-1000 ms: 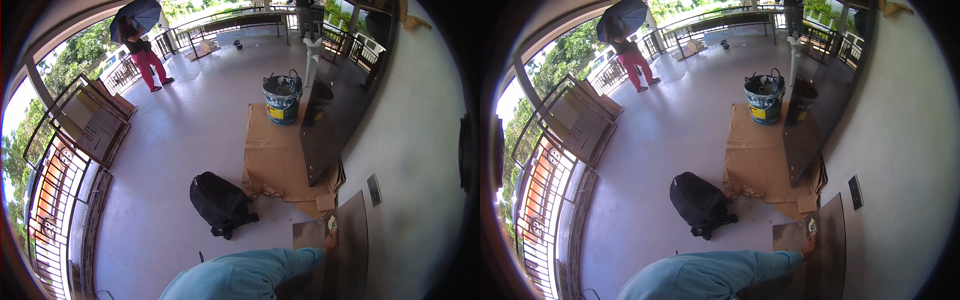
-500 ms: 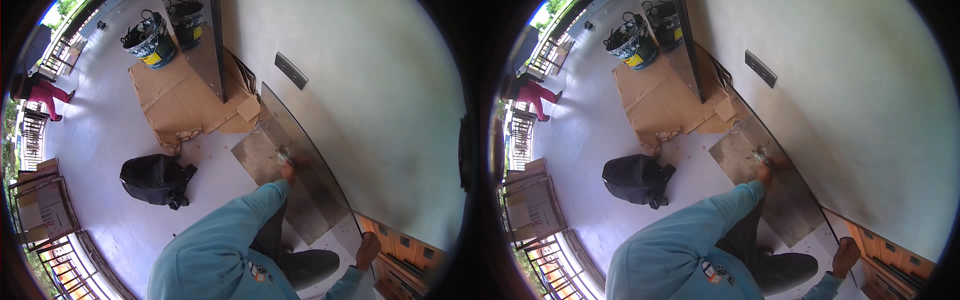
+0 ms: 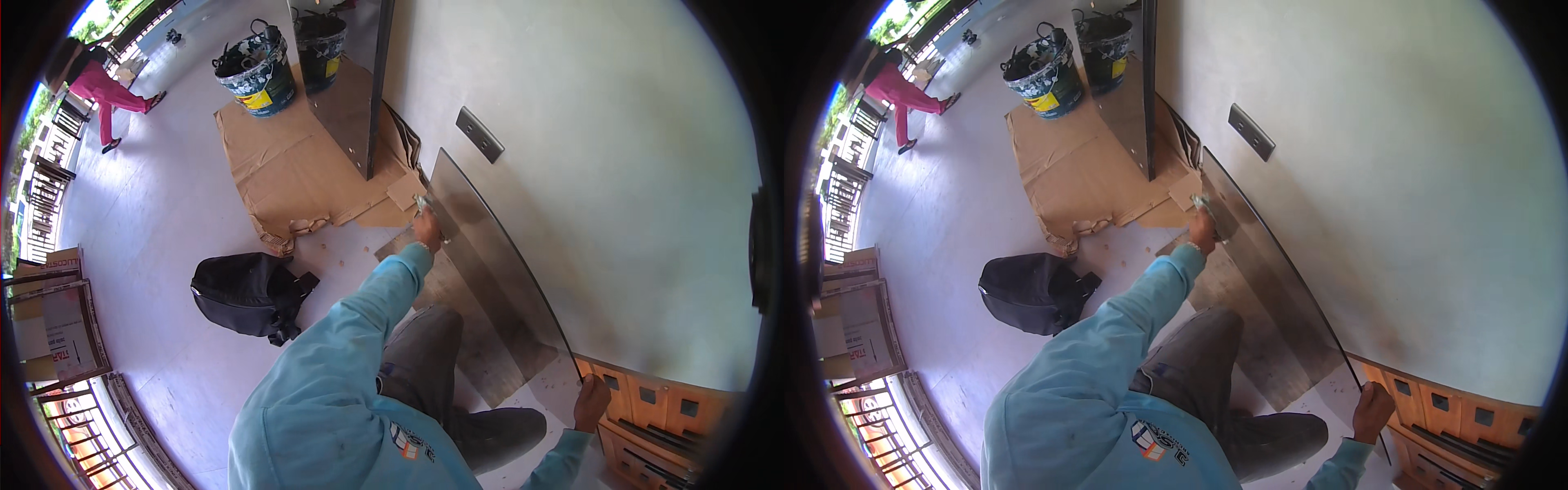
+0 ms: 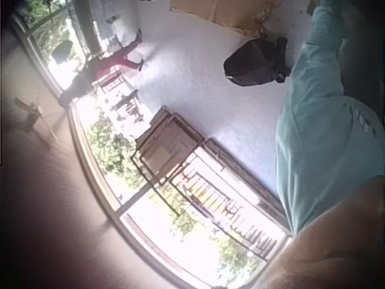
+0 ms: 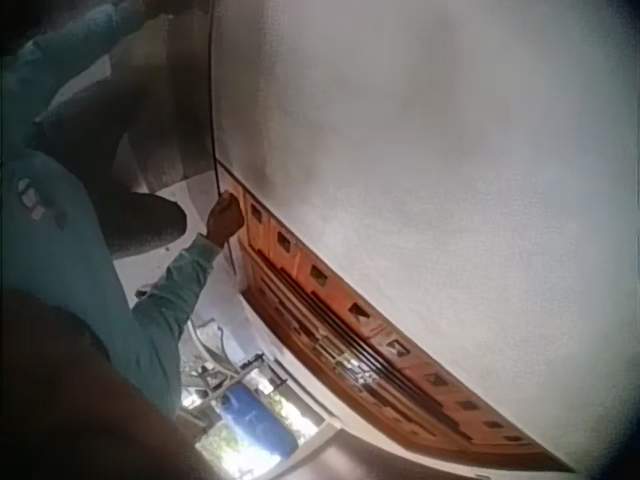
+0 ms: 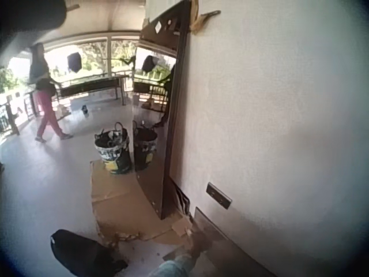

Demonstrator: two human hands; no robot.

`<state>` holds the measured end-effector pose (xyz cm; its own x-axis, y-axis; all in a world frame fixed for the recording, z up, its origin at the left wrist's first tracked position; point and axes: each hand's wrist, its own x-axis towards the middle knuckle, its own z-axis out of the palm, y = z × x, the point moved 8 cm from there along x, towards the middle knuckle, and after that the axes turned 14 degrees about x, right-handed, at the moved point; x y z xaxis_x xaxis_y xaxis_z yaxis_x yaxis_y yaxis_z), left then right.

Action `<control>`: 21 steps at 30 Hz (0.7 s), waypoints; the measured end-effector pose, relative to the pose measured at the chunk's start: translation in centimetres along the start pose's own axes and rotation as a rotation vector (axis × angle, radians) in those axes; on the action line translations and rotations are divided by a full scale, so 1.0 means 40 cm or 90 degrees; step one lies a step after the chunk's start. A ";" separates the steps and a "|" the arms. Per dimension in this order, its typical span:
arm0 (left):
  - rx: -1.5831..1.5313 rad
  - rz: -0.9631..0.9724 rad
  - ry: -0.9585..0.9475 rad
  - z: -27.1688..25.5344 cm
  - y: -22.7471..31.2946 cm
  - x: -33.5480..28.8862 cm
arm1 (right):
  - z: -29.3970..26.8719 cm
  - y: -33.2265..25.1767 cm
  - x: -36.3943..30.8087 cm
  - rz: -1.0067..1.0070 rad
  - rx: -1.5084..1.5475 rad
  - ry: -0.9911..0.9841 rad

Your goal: Cleaning and inspecting a large glass or acrylic panel at a fabrication site.

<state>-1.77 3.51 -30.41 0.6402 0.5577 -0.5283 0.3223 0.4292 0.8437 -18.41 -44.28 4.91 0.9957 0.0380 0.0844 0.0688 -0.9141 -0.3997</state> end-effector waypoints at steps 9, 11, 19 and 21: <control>-0.057 0.429 0.005 -0.087 0.607 -0.249 | -0.010 -0.012 -0.014 -0.029 0.029 -0.012; 0.002 0.467 -0.023 -0.049 0.640 -0.286 | -0.011 -0.022 -0.026 -0.026 0.030 -0.007; -0.028 0.479 -0.067 -0.025 0.639 -0.277 | -0.005 -0.060 -0.086 -0.079 0.094 0.009; 0.004 0.443 -0.060 -0.040 0.630 -0.243 | -0.014 -0.139 -0.112 -0.234 0.000 0.025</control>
<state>-0.99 10.05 -4.16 0.7574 0.6368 0.1445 -0.1800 -0.0091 0.9836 -23.28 -39.57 7.28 0.9013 0.3485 0.2573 0.4215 -0.8425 -0.3355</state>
